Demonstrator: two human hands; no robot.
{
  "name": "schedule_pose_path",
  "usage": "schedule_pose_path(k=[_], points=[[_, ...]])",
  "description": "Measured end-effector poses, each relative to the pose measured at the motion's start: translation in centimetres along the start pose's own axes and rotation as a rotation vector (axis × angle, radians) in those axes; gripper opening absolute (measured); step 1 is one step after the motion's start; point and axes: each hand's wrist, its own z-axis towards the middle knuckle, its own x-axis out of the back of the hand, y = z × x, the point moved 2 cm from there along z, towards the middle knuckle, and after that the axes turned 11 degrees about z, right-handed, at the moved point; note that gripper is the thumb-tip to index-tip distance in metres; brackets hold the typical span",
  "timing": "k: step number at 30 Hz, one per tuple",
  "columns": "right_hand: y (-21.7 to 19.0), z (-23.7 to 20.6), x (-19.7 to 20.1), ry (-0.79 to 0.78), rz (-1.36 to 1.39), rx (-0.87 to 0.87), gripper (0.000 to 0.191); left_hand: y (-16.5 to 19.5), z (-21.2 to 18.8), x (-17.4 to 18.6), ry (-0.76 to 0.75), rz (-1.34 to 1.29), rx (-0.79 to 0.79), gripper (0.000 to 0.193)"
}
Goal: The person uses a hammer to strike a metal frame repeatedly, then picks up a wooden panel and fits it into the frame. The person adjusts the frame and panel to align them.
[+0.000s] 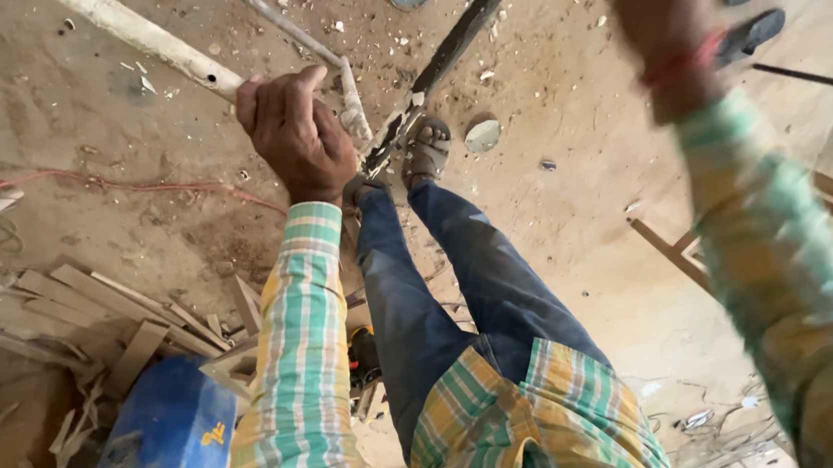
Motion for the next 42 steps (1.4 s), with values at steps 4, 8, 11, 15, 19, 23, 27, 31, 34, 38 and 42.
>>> schedule_pose_path(k=[4, 8, 11, 15, 19, 23, 27, 31, 34, 38, 42], points=[[-7.1, -13.2, -8.5, -0.083, 0.140, 0.639, 0.034, -0.5, 0.2, -0.4, 0.005, 0.005, 0.008, 0.022], [-9.5, -18.0, -10.1, -0.352, 0.425, 0.013, 0.021, -0.5, 0.0, 0.0, 0.005, -0.003, 0.011, 0.021], [-9.4, -15.1, -6.3, -0.290, 0.560, 0.143, 0.009, -0.5, -0.3, 0.5, 0.029, -0.017, -0.014, 0.021], [-9.7, -13.4, -4.0, -0.098, 0.539, 0.176, 0.014, -0.5, -0.4, 0.4, 0.048, -0.058, -0.021, 0.021], [-11.9, -15.0, -4.9, -0.230, 0.312, 0.339, 0.014, -0.7, -0.2, 0.0, 0.082, -0.058, -0.014, 0.023], [-11.8, -15.1, -4.5, -0.303, 0.198, 0.233, 0.016, -0.8, -0.4, 0.0, 0.113, 0.049, -0.066, 0.021], [-10.3, -16.3, -4.9, -0.091, 0.169, 0.344, 0.028, -0.8, -0.9, 0.2, 0.062, -0.004, -0.046, 0.027], [-10.0, -18.9, -8.4, -0.289, 0.298, 0.310, 0.031, -0.7, -1.0, 0.3, 0.046, -0.038, 0.000, 0.021], [-11.7, -18.6, -8.6, -0.267, 0.156, 0.448, 0.026, -0.6, -0.9, 0.4, 0.084, -0.009, -0.033, 0.019], [-12.7, -14.4, -6.8, -0.175, 0.171, 0.224, 0.016, -0.4, -0.9, 0.7, 0.110, 0.001, -0.062, 0.018], [-14.3, -16.5, -7.5, -0.162, -0.230, 0.571, 0.030, -0.5, -1.0, 0.9, 0.042, -0.064, 0.002, 0.015]])
